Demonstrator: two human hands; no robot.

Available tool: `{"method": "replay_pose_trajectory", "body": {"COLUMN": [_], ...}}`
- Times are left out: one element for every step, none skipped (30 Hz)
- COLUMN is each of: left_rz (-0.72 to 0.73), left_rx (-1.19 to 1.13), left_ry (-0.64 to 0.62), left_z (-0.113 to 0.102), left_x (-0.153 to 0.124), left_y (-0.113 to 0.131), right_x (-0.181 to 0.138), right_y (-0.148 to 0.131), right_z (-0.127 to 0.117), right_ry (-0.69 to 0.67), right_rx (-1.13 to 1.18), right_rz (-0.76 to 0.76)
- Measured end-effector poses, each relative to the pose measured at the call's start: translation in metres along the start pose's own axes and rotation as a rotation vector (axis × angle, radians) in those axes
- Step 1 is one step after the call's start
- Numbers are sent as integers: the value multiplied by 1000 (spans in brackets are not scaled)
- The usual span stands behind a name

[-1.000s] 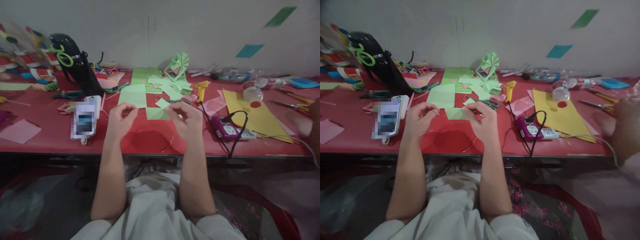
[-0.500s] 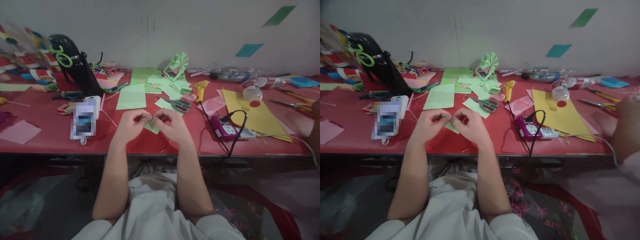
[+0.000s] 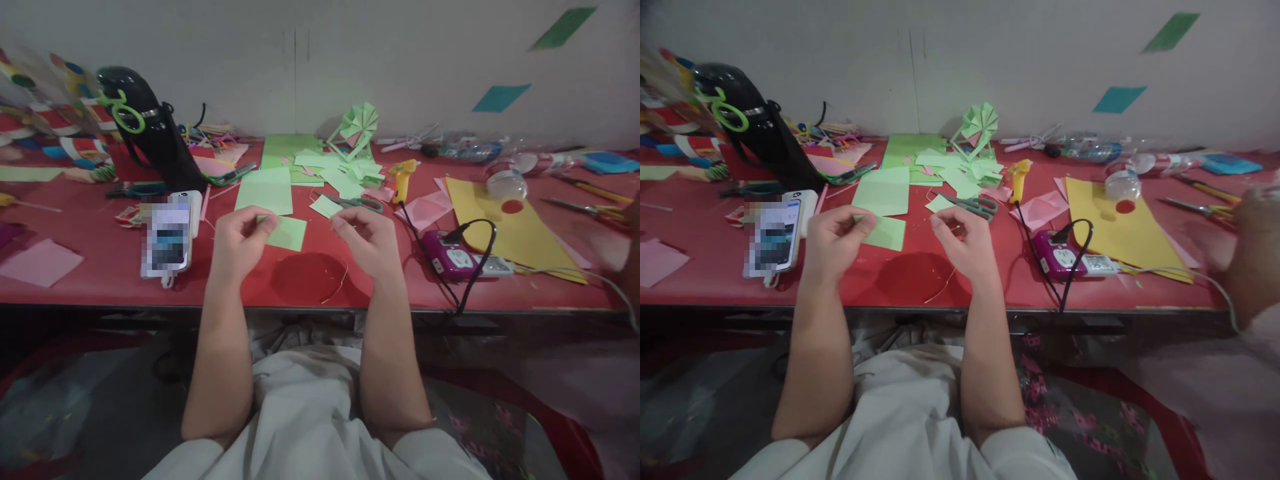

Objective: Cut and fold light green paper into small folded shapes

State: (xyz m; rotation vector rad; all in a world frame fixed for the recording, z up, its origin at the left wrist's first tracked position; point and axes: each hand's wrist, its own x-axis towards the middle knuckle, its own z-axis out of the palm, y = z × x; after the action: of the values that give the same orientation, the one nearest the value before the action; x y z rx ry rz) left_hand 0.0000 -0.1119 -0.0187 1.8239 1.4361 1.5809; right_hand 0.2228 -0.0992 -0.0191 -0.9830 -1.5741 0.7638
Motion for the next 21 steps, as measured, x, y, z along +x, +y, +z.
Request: {"method": "replay_pose_trajectory", "body": {"left_rz": [7,22,32,35,37,34,28,18,5,-10,-27,-38,-48,-64,-80,-93,-105,-112,-116,-118,-110], "left_rx": [-8,-20,-31,-37,-41,-44,-47,-51,-55,-62,-71,-88,-117,-157,-191,-220,-249,-270,-278,-270,-247], "left_ry": [-59,-109,-155,-176,-179,-167,-142,-102,-50,7,87,164,224,257,277,271,242,204,177,152,142], "left_z": [3,7,11,14,17,18,18,17,15,12,10,9,8,9,10,13,15,19,21,24,26], "left_x": [-1,-2,-2,-3,-4,-4,-3,-3,-2,0,1,3,4,5,6,6,5,5,4,3,2], "left_y": [3,6,9,12,13,14,13,11,7,2,-3,-8,-12,-15,-17,-17,-16,-13,-10,-6,-3], "right_x": [0,-1,-1,-2,-2,-2,-2,-1,-1,0,1,1,1,1,1,1,0,0,-1,-1,-1], "right_y": [-3,-6,-9,-11,-11,-11,-10,-8,-6,-4,-2,-2,-2,-3,-4,-6,-8,-9,-10,-11,-11], "right_z": [4,7,11,15,17,19,19,18,17,15,12,10,9,9,9,10,12,15,18,20,22], "right_ry": [-51,-107,-168,-201,-210,-209,-199,-182,-156,-117,-69,-19,18,29,6,-47,-116,-184,-234,-256,-260], "right_rx": [18,9,-10,-24,-36,-47,-55,-61,-68,-74,-74,-63,-39,-6,31,68,92,106,112,118,130], "right_rz": [-16,-30,-39,-43,-45,-45,-44,-43,-42,-40,-37,-32,-25,-16,-5,5,16,25,35,45,55]}}
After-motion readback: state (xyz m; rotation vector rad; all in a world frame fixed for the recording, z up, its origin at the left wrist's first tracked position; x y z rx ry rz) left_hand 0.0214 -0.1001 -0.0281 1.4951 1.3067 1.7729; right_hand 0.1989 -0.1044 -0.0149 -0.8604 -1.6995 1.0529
